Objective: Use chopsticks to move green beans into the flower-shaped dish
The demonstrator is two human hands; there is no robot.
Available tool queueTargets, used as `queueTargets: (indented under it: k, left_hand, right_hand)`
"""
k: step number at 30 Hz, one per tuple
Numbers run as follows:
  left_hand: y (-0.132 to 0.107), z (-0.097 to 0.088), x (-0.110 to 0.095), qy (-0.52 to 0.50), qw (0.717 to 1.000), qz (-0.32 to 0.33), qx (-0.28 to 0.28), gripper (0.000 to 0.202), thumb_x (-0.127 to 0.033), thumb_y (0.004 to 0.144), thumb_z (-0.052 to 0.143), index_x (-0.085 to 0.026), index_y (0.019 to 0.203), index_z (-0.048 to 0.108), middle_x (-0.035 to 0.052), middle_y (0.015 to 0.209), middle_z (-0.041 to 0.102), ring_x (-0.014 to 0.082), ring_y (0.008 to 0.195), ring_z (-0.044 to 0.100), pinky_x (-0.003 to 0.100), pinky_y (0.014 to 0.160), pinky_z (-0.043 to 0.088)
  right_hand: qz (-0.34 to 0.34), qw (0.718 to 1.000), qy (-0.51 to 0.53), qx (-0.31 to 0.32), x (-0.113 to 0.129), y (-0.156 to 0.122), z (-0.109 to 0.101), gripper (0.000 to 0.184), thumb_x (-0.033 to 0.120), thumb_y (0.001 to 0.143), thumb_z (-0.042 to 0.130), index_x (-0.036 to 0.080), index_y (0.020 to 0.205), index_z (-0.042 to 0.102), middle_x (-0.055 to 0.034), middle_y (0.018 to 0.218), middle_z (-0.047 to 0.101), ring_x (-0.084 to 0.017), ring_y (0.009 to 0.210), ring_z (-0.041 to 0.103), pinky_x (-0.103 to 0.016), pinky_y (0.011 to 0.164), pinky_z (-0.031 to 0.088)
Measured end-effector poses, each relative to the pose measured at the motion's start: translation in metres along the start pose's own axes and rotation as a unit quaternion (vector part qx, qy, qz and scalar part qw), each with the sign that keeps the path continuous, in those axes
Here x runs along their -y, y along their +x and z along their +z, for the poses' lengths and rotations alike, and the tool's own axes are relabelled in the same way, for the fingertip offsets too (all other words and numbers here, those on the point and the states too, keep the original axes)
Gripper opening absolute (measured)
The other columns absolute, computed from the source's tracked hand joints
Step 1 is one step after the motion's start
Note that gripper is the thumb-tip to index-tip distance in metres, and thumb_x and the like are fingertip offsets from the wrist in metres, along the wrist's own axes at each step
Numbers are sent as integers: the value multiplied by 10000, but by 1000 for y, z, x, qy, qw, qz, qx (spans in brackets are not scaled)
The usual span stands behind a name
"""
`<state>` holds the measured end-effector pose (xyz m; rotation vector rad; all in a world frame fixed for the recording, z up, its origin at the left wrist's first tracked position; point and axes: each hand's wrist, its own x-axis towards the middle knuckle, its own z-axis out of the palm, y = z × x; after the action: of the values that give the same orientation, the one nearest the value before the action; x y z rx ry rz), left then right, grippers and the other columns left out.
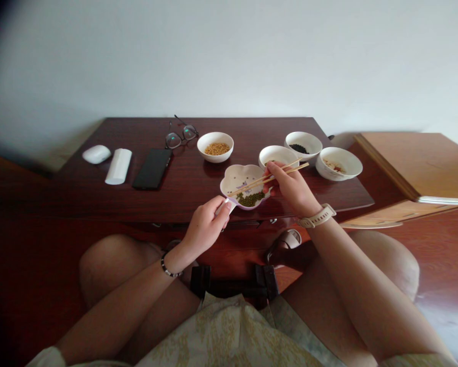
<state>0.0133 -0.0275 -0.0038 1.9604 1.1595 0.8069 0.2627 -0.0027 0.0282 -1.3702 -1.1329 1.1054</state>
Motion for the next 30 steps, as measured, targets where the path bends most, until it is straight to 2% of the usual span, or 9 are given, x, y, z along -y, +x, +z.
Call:
queueTargets:
  k: [5,10,30]
  left_hand:
    - [-1,0,-2,51,998,22,9,342,-415,1109,446,-209,905,626,12,729,696,156,632,629,277,620,396]
    - [-1,2,-1,114,993,37,4,303,-388,1104,458,-203,961,650,19,745,703,172,654,642,297,613,357]
    - [-2,3,-2,157,987,41,13,294,-399,1108,447,-201,1027,648,58,830,772,218,742,737,305,641,419]
  right_hand:
    - [-7,1000,-13,-2,3,-3,1,348,557,964,681,232,841,666,-40,774,670,-148,605,611,-243,460,429]
    - [-9,1000,-24,-6,5,-4,4,329,517,986,655,230,826,656,-38,737,653,-144,600,598,-242,459,404]
    - [-14,1000,-23,-8,2,0,6,335,538,965,666,246,801,641,-35,682,632,-155,566,567,-260,442,351]
